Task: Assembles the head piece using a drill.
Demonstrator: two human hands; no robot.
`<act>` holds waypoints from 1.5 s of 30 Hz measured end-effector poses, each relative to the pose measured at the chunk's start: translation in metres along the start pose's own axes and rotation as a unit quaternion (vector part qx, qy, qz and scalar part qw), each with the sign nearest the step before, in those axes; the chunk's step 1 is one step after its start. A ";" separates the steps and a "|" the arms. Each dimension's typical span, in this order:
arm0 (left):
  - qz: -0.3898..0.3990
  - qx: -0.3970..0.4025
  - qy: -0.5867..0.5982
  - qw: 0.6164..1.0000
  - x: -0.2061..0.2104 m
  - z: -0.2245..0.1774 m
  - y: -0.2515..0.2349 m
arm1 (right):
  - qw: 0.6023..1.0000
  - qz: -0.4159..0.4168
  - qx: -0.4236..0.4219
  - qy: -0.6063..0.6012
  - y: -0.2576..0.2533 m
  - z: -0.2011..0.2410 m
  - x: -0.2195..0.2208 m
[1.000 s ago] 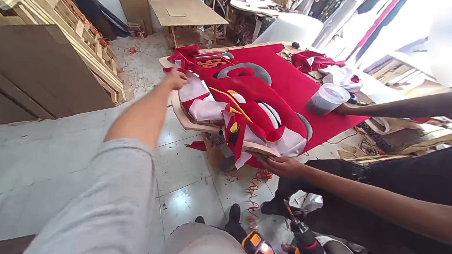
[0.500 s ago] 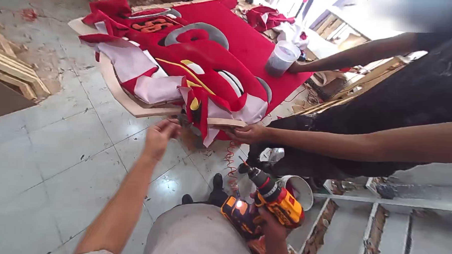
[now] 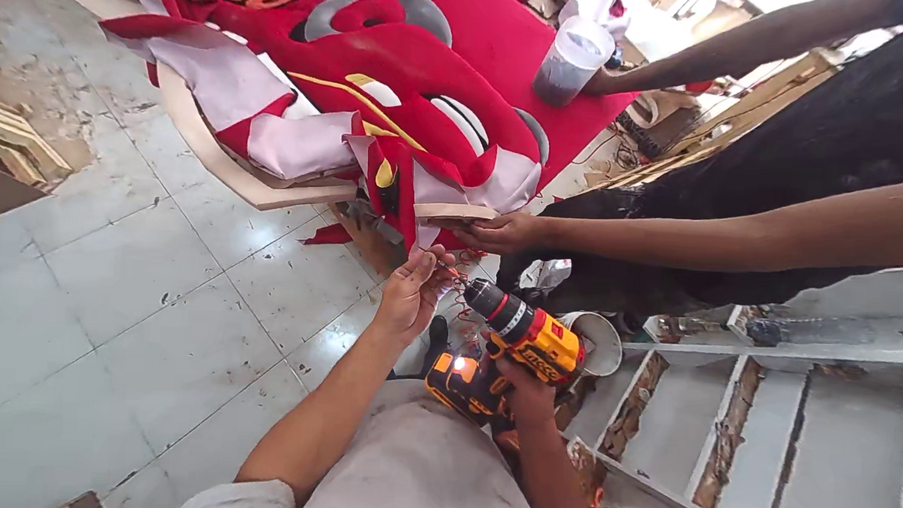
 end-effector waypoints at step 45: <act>0.049 0.474 -0.710 0.518 -0.023 0.013 -0.093 | 0.999 -0.006 0.049 -0.013 -0.022 0.032 -0.061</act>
Point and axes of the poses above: each hand's wrist, its own y-axis away from the middle knuckle, its own x-axis out of the palm, z = x × y, the point moved 6 cm from there along -y, towards the middle knuckle, and after that the axes turned 4 degrees about -z, right-handed, at the moved point
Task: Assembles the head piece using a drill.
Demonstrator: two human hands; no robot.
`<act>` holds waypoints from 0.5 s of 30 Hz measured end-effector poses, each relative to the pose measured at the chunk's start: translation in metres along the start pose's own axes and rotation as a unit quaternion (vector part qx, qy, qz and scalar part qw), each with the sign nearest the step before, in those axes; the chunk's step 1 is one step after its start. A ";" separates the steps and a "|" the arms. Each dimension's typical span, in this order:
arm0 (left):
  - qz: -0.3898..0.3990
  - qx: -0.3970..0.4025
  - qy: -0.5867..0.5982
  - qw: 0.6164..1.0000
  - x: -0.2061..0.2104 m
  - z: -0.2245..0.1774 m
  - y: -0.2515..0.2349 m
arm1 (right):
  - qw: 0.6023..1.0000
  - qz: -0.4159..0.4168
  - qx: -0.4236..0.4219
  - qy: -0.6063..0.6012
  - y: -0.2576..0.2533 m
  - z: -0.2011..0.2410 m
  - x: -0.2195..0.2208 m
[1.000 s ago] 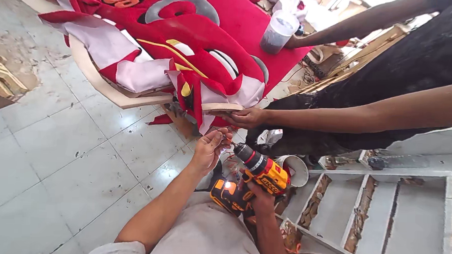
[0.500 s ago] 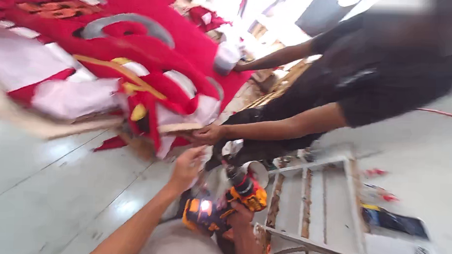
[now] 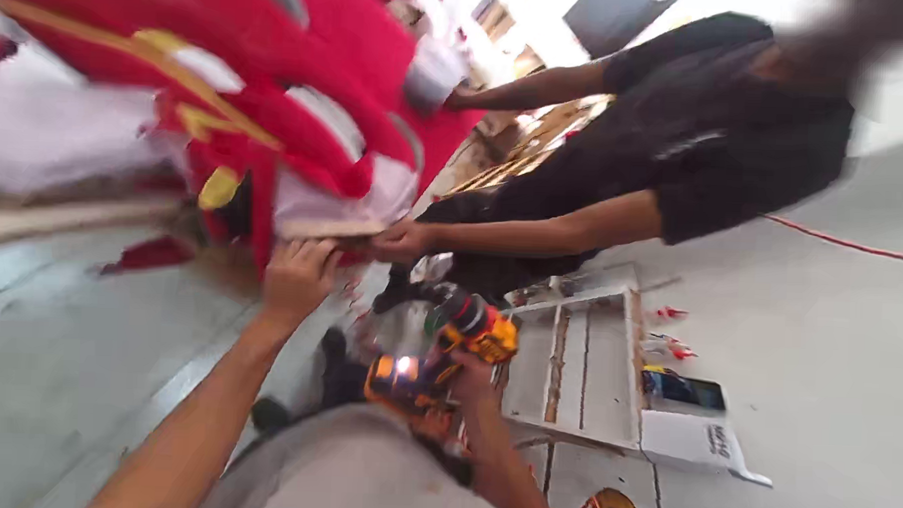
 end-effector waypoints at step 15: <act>0.077 0.018 0.018 0.997 0.024 0.026 -0.062 | 0.994 0.052 0.071 0.069 -0.072 0.012 -0.036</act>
Point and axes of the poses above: each hand's wrist, its own y-axis away from the middle knuckle, its own x-axis out of the palm, z = x × y, the point moved 6 cm from there along -y, towards the middle knuckle, and after that the axes turned 4 degrees about -z, right-handed, at the moved point
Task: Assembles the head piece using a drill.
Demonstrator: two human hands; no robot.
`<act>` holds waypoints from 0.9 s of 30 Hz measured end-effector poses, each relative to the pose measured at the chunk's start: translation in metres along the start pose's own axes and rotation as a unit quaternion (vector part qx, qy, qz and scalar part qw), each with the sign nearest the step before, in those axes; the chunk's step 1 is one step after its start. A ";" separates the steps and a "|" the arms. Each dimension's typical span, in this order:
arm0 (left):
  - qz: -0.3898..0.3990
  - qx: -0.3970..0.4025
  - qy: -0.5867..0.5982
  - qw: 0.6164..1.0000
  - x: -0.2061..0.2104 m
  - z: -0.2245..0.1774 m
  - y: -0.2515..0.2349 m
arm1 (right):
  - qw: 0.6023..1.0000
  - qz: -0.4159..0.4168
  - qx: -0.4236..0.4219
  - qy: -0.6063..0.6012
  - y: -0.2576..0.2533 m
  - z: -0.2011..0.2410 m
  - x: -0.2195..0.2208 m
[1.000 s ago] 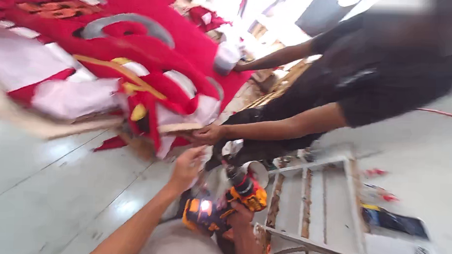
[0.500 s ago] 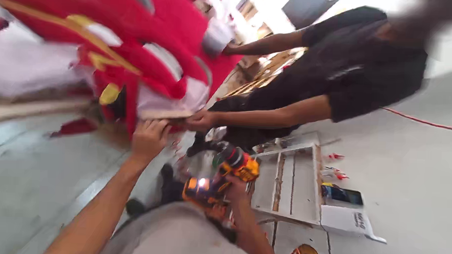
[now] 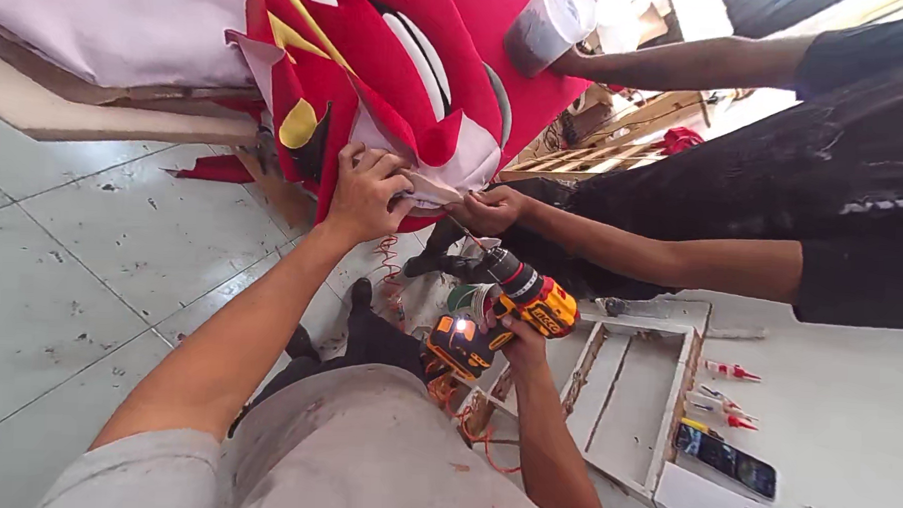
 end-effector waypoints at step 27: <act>0.020 0.021 0.042 0.999 0.001 0.015 0.006 | 0.865 0.064 0.110 0.486 -0.126 0.124 0.057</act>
Point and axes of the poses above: each hand's wrist, its own y-axis away from the middle knuckle, its own x-axis out of the palm, z = x × y, the point moved 6 cm from there along -y, towards the middle knuckle, and after that the axes turned 4 degrees about -z, right-handed, at the moved point
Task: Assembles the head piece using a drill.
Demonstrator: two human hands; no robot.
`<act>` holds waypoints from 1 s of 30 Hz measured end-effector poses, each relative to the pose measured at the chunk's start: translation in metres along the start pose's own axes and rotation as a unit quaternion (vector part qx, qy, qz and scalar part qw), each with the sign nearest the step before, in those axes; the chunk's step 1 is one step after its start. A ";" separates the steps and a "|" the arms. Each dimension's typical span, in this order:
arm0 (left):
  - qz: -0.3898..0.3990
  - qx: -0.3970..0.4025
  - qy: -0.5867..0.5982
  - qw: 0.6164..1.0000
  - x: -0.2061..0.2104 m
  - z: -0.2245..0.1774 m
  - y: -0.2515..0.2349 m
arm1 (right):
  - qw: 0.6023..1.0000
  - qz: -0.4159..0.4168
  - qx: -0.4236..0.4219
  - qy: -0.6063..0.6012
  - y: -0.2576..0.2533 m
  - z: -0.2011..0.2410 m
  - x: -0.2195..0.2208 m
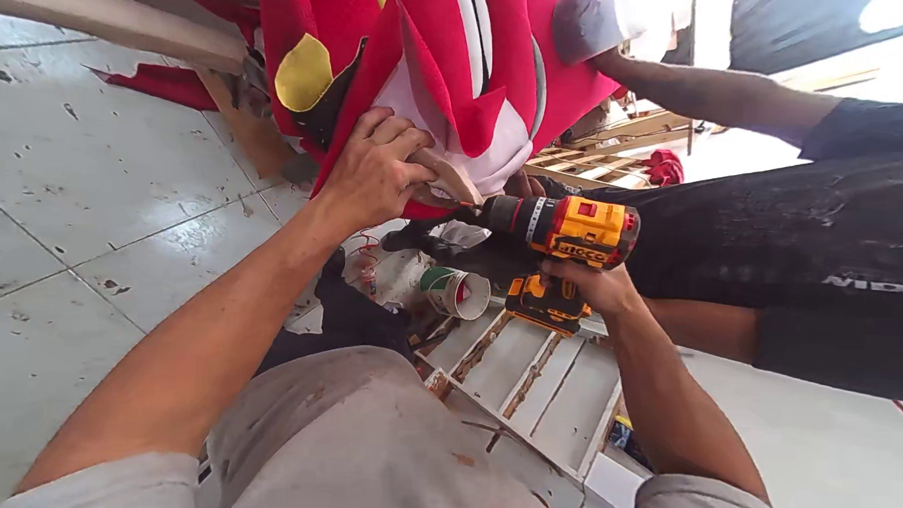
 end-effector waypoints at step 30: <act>0.000 0.012 0.016 1.000 0.002 0.004 0.002 | 0.935 0.089 -0.005 0.344 -0.036 0.098 0.021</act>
Point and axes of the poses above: each hand's wrist, its own y-axis away from the middle knuckle, its own x-axis out of the palm, z = x × y, the point moved 6 cm from there along -y, towards the middle knuckle, and after that the axes turned 4 degrees about -z, right-handed, at the moved point
